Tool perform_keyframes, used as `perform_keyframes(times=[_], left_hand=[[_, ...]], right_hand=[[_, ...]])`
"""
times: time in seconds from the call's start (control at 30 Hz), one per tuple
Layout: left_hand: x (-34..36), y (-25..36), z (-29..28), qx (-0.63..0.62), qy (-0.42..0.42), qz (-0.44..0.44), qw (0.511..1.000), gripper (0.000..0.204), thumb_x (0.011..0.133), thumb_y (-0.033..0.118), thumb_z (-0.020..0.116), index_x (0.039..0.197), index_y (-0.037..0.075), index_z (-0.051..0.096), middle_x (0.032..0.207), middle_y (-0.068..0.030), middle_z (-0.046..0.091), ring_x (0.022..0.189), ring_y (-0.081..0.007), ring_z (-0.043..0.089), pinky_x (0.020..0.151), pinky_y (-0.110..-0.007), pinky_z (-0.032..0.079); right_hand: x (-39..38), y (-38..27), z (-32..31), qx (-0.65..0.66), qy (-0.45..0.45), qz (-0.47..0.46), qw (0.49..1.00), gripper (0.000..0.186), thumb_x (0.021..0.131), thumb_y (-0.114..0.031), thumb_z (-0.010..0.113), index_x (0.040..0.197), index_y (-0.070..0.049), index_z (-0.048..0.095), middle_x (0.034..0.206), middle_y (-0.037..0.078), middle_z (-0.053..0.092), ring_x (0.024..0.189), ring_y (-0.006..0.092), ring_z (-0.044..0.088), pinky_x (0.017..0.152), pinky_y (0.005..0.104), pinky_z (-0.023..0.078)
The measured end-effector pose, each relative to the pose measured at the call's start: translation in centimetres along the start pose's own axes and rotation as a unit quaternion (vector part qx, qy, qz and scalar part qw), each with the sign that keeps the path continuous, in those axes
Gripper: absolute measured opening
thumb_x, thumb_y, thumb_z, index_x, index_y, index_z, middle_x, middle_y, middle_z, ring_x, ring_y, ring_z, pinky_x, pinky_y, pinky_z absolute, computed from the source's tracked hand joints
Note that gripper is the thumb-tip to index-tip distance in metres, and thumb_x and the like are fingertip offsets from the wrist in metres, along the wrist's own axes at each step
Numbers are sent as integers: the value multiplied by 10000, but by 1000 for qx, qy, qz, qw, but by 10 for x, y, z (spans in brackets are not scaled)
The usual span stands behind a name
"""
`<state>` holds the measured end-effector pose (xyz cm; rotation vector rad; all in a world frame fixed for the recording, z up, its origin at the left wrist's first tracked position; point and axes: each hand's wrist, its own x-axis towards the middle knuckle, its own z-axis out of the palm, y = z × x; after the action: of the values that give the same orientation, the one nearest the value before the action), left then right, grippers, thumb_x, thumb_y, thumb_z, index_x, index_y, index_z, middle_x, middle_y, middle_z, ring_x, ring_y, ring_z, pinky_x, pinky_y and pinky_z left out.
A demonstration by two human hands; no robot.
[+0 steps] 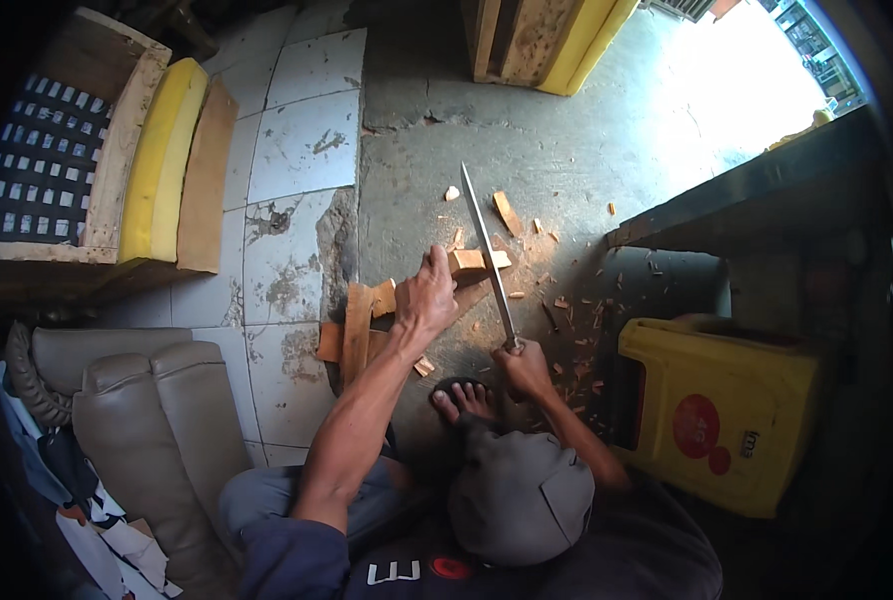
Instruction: The person carves a wood piece with a machete, refines the shape with a knife, and uses a hand drill to make a hole in the wood.
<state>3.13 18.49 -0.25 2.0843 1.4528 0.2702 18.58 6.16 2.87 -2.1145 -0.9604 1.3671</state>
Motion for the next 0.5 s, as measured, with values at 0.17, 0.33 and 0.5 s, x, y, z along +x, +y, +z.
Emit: perform_keyframes(times=[0.17, 0.33, 0.5], left_hand=[[-1, 3, -3, 3, 2, -27, 1000, 453, 860, 75, 721, 1144, -6, 377, 1079, -321, 628, 911, -509, 669, 734, -562, 547], [-5, -1, 2, -12, 17, -24, 999, 458, 858, 83, 726, 1134, 6, 369, 1089, -322, 624, 896, -507, 674, 725, -566, 550], [3, 9, -12, 21, 5, -17, 1000, 472, 850, 84, 738, 1134, 3, 369, 1091, -336, 614, 907, -511, 676, 742, -567, 554]], right_hand=[[-24, -16, -81, 235, -43, -134, 962, 247, 949, -205, 705, 811, -31, 597, 660, 27, 576, 589, 126, 553, 623, 328, 468], [-14, -9, -13, 351, 213, -290, 864, 214, 934, -180, 717, 824, -39, 599, 648, 42, 559, 589, 113, 546, 680, 298, 477], [-5, -16, -31, 2, -18, -75, 997, 218, 918, -160, 725, 788, -59, 582, 627, 31, 522, 559, 100, 513, 601, 306, 450]])
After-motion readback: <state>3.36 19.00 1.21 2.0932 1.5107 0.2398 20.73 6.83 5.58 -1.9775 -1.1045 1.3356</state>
